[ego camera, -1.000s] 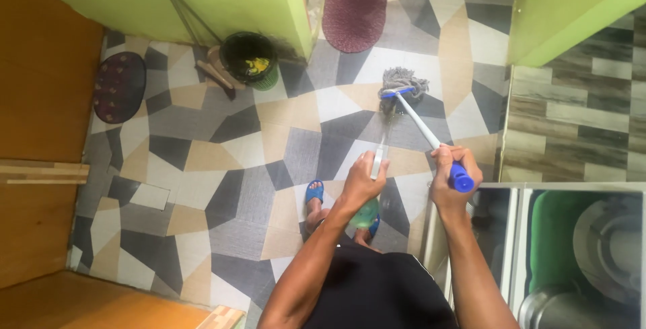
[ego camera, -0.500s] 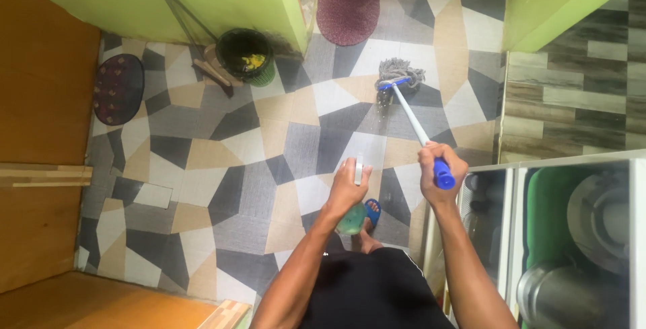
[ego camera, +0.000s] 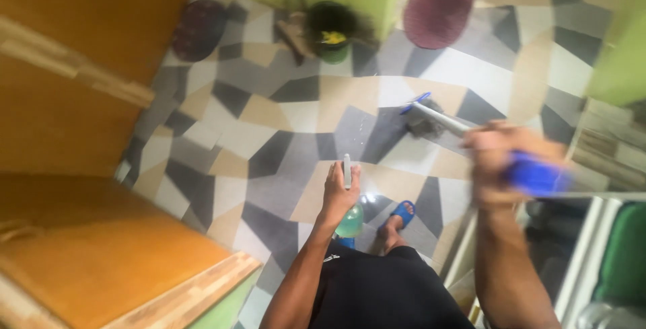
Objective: The recorder mops various areas of the tiled floor in a house using a mop and a spray bottle of cleaner.
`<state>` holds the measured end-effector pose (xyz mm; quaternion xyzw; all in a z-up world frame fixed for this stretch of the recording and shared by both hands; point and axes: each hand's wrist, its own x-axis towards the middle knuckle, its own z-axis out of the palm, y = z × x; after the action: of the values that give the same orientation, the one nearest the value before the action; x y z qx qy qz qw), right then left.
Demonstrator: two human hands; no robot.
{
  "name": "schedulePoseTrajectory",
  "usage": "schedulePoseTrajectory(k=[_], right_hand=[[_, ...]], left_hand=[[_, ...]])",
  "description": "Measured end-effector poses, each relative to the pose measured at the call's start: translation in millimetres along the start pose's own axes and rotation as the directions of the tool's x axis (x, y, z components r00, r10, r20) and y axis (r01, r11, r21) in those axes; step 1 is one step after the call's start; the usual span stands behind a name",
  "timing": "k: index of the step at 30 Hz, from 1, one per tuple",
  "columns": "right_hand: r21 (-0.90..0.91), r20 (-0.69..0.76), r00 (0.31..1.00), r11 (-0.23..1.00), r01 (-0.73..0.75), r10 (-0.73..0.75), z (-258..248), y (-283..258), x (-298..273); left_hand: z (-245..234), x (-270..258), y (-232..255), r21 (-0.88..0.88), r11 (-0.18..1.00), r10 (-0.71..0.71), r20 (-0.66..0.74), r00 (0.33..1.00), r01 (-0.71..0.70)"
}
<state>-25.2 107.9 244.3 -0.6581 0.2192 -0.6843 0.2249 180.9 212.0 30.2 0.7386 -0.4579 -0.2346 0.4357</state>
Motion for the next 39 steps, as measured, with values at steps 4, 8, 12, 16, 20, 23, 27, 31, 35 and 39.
schedulePoseTrajectory(k=[4,8,12,16,20,23,27,31,35,39], right_hand=[[0.194,0.057,0.998,0.981,-0.015,0.004,-8.6,-14.0,-3.3],[0.488,0.083,0.994,0.866,-0.105,0.074,45.4,-32.2,-17.0],[0.207,0.329,0.944,0.974,-0.090,0.017,123.8,-53.9,-69.6],[0.200,0.588,0.752,0.848,-0.491,0.297,167.3,-17.7,-177.5],[0.103,0.784,0.566,0.847,-0.521,0.253,179.9,44.3,-273.2],[0.135,0.837,0.514,0.838,-0.529,0.190,176.7,80.7,-300.2],[-0.114,0.863,0.379,0.861,-0.496,0.333,186.9,101.2,-278.6],[-0.147,0.833,0.450,0.912,-0.382,0.323,168.1,68.5,-195.7],[-0.211,0.745,0.585,0.945,-0.250,0.321,119.5,-1.8,-122.4],[-0.180,0.669,0.704,0.971,-0.158,0.239,79.7,-59.4,-108.0]], left_hand=[[-46.1,-18.9,-39.6,0.039,0.998,-0.055,-0.091,0.994,0.058],[-90.4,-37.5,-69.8,0.058,0.967,-0.232,-0.213,0.949,0.250],[-137.7,-65.4,-70.0,0.038,0.993,-0.082,-0.431,0.899,0.109],[-166.7,-95.2,-76.9,0.234,0.970,0.088,-0.582,0.808,0.062],[-193.2,-110.0,-49.9,-0.034,0.958,-0.245,-0.614,0.750,0.285],[-182.7,-120.0,-56.8,-0.044,0.967,-0.233,-0.557,0.797,0.252],[-161.8,-110.3,-46.8,-0.087,0.966,-0.255,-0.447,0.857,0.242],[-130.8,-93.8,-37.3,-0.079,0.976,-0.216,-0.405,0.888,0.202],[-111.1,-79.3,-11.8,-0.162,0.971,-0.215,-0.270,0.938,0.176],[-95.5,-75.8,9.5,-0.190,0.976,-0.129,-0.129,0.983,0.103]])
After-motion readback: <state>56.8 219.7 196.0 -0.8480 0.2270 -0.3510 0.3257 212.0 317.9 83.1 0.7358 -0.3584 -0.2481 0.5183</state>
